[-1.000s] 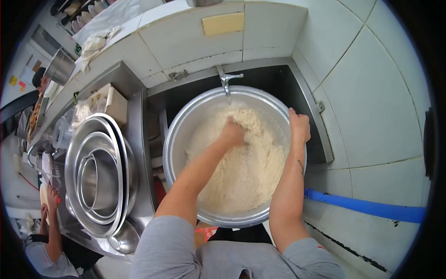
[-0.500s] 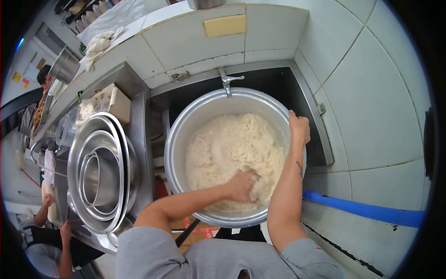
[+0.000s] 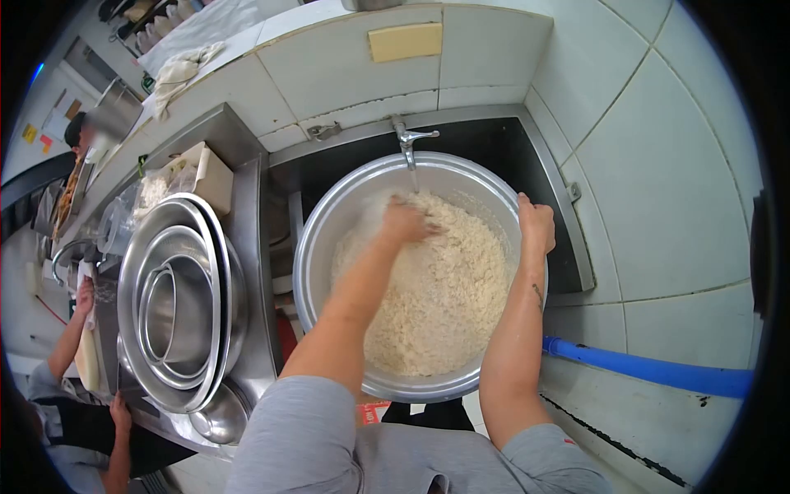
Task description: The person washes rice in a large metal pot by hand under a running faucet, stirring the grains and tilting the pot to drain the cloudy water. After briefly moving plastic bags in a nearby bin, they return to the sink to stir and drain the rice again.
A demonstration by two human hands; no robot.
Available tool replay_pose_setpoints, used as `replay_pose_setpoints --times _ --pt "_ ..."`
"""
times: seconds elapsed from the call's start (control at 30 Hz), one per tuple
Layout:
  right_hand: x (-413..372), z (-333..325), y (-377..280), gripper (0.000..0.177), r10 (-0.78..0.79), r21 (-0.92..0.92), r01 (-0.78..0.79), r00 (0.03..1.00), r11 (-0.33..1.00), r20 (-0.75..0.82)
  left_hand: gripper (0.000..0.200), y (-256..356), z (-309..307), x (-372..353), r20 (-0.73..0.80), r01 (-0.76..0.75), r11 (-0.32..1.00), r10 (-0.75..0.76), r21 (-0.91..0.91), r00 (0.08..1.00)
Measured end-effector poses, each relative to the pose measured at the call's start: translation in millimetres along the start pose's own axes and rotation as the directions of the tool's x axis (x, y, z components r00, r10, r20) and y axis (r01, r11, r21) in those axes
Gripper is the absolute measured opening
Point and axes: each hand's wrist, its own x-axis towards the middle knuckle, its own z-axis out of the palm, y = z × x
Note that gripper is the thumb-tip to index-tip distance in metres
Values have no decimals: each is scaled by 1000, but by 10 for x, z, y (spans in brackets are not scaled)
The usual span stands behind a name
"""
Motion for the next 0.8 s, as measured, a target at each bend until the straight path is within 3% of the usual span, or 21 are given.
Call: replay_pose_setpoints --times 0.07,0.13,0.23,0.37,0.43,0.53,0.63,0.73,0.8 --pt "-18 -20 -14 48 0 6 0 1000 1000 -2 68 -367 277 -121 62 127 975 -118 -184 991" --pt "-33 -33 -25 48 8 15 -8 1000 1000 -3 68 -440 266 -352 275 242 934 -168 -263 947" --pt "-33 -27 -29 48 6 17 -6 1000 1000 -8 73 -399 496 -756 425 268 751 18 -603 905" --pt "-49 -44 -40 48 2 3 -2 1000 1000 11 83 335 -386 -1451 509 246 619 292 -746 810" --pt "-44 -42 -58 48 -1 -11 1 1000 1000 0 88 595 -116 -1454 410 -67 809 365 -584 836" --pt "-43 -14 -38 49 3 -22 -3 1000 1000 -2 95 881 20 -1472 136 -335 801 453 -497 881" --pt "6 2 -42 49 -1 -28 1 1000 1000 26 90 956 430 -1141 -98 -419 822 415 -385 904" --pt "-12 -1 -56 48 3 -29 -3 1000 1000 7 81 906 328 -653 72 -389 905 405 -174 911" --pt "-18 -16 -36 47 11 -22 -11 1000 1000 1 69 849 158 -322 331 -476 853 395 213 857"
